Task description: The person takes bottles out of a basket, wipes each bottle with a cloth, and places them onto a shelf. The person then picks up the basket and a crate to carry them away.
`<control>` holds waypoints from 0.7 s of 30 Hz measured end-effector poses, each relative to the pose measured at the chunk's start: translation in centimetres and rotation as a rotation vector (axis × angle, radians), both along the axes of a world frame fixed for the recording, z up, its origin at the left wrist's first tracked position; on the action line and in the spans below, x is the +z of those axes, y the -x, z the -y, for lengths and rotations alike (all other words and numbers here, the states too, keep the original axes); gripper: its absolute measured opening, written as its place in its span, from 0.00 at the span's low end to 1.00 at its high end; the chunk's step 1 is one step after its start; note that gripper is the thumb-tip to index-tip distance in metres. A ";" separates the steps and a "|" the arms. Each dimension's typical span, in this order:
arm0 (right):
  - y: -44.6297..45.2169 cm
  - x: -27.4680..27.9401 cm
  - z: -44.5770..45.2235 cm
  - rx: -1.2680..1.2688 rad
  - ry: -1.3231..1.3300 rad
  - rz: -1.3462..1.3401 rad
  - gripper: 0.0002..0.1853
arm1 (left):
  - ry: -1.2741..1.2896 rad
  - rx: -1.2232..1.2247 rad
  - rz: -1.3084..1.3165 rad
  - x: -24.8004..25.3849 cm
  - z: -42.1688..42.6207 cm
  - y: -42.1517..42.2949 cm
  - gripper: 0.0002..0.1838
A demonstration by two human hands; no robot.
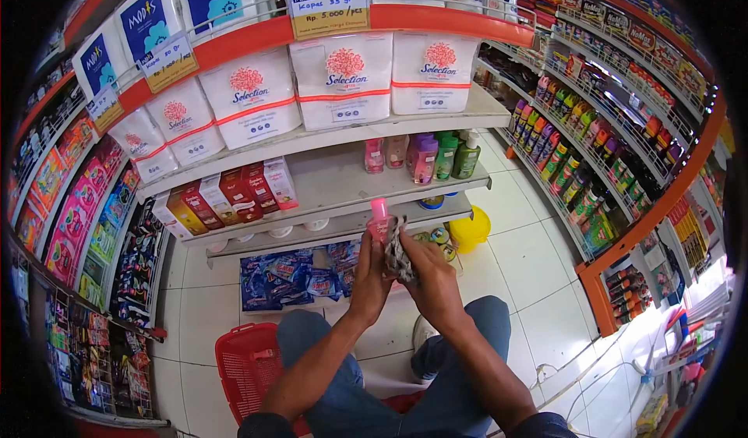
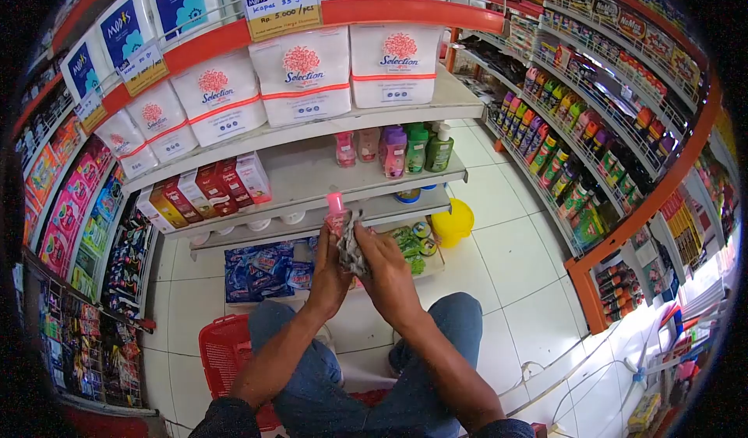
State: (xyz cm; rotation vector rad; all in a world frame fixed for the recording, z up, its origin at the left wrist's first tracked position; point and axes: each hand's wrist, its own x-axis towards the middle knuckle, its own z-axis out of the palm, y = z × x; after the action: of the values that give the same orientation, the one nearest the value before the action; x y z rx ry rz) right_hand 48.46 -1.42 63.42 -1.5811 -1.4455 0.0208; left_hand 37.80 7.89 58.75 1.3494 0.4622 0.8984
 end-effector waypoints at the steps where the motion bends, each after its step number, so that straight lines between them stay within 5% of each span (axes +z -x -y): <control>1: 0.0 0.0 0.4 0.010 0.027 0.007 0.41 | 0.169 -0.017 0.088 0.4 -0.1 0.0 0.38; 3: -0.4 0.1 1.0 0.030 0.081 0.020 0.36 | 0.335 -0.034 0.177 0.5 -0.4 0.0 0.38; 9: -2.7 5.0 2.2 0.057 0.239 -0.230 0.27 | -0.143 0.131 -0.081 -1.3 -2.1 -0.2 0.29; 12: -1.6 6.8 0.5 -0.064 -0.076 0.386 0.29 | -0.254 0.147 -0.113 -1.7 -1.4 0.2 0.28; 21: -2.5 7.1 -4.5 0.012 0.114 0.498 0.21 | -0.691 0.292 -0.271 1.8 -0.5 1.5 0.24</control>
State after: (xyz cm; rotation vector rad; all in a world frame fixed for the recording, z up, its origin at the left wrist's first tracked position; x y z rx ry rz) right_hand 50.96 3.08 70.56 -1.7486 -1.8605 -0.3081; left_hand 36.33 8.42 60.53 2.0890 0.5958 1.1812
